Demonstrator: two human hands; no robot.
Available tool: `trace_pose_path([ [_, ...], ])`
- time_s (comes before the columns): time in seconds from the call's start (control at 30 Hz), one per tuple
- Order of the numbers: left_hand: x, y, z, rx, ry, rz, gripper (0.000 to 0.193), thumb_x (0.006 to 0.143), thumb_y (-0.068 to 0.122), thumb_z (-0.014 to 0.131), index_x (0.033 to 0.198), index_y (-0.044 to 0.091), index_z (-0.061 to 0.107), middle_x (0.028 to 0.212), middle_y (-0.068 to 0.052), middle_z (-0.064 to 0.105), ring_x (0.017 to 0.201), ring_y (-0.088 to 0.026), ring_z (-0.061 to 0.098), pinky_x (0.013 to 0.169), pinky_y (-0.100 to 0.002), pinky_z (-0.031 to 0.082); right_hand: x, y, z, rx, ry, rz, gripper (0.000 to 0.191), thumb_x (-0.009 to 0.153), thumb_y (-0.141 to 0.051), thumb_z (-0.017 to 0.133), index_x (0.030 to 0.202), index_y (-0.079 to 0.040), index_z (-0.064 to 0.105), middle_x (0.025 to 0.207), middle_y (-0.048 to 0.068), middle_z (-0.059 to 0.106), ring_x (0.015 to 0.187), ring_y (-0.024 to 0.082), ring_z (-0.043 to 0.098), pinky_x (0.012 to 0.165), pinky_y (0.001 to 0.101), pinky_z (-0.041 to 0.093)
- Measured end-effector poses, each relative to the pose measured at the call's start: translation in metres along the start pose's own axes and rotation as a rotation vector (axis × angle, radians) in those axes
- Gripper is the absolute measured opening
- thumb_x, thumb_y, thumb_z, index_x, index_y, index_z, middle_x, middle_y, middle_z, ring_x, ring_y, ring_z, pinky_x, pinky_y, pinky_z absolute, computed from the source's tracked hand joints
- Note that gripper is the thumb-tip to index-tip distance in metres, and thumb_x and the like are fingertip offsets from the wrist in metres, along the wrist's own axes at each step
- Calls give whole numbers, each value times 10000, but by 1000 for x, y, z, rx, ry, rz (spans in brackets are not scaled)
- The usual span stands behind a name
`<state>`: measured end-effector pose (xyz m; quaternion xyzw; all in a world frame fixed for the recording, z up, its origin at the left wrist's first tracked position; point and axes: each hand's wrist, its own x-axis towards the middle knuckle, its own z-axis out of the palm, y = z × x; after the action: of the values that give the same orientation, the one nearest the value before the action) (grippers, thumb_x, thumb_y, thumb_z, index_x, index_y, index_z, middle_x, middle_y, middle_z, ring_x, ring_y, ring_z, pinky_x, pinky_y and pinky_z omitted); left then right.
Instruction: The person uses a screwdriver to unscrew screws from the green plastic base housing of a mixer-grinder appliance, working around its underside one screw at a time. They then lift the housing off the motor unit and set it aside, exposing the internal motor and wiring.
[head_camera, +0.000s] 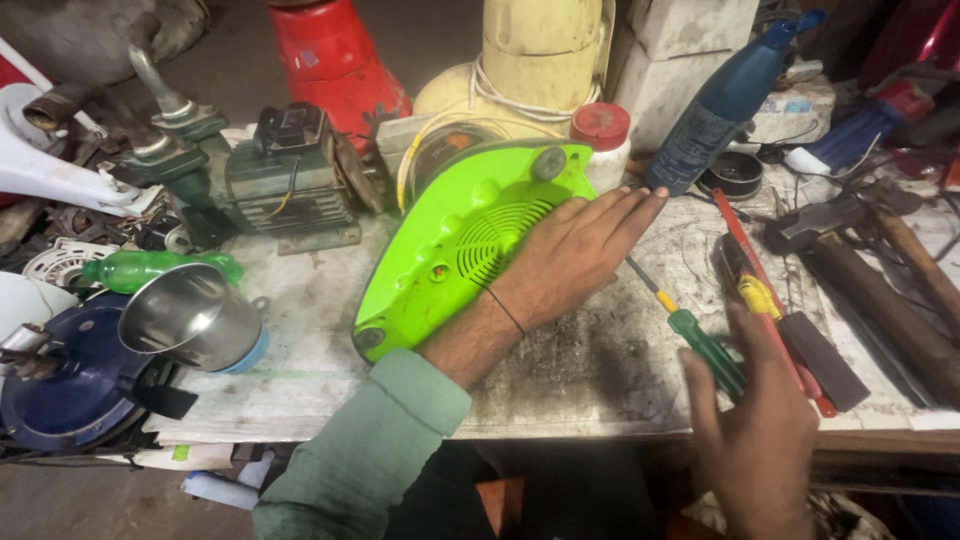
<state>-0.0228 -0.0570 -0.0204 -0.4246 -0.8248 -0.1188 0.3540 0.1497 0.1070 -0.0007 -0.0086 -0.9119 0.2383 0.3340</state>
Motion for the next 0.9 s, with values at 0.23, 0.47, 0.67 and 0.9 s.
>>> trace_pose_path([
  [0.23, 25, 29, 17, -27, -17, -14, 669, 959, 62, 596, 1575, 9, 343, 1444, -126, 604, 1349, -198, 577, 1109, -358, 477, 0, 44, -31, -193, 61, -76, 192, 861, -6, 800, 1028, -101, 792, 1154, 138, 728, 1084, 265, 733, 934, 354, 604],
  [0.47, 46, 55, 24, -92, 22, 8, 375, 924, 68, 626, 1297, 32, 614, 1358, -117, 651, 1282, -210, 600, 1054, -373, 493, -7, 88, -58, -134, 84, -79, 83, 1003, -26, 791, 1056, -89, 779, 1183, 116, 730, 1166, 206, 739, 978, 284, 622],
  [0.67, 48, 64, 18, -159, 33, 20, 91, 861, 78, 660, 893, 35, 733, 1233, -114, 673, 1210, -237, 604, 988, -383, 503, -5, 86, -75, -168, 82, -23, 92, 954, -9, 812, 1030, -49, 780, 1146, 155, 733, 1106, 234, 738, 898, 308, 606],
  [0.9, 51, 75, 0, -274, 61, -19, 203, 874, 49, 652, 1060, 32, 730, 1251, -126, 656, 1246, -271, 590, 1035, -406, 491, 5, 84, -85, -69, 83, -61, 167, 915, 19, 807, 1063, 13, 731, 1140, 199, 735, 1095, 269, 740, 936, 348, 613],
])
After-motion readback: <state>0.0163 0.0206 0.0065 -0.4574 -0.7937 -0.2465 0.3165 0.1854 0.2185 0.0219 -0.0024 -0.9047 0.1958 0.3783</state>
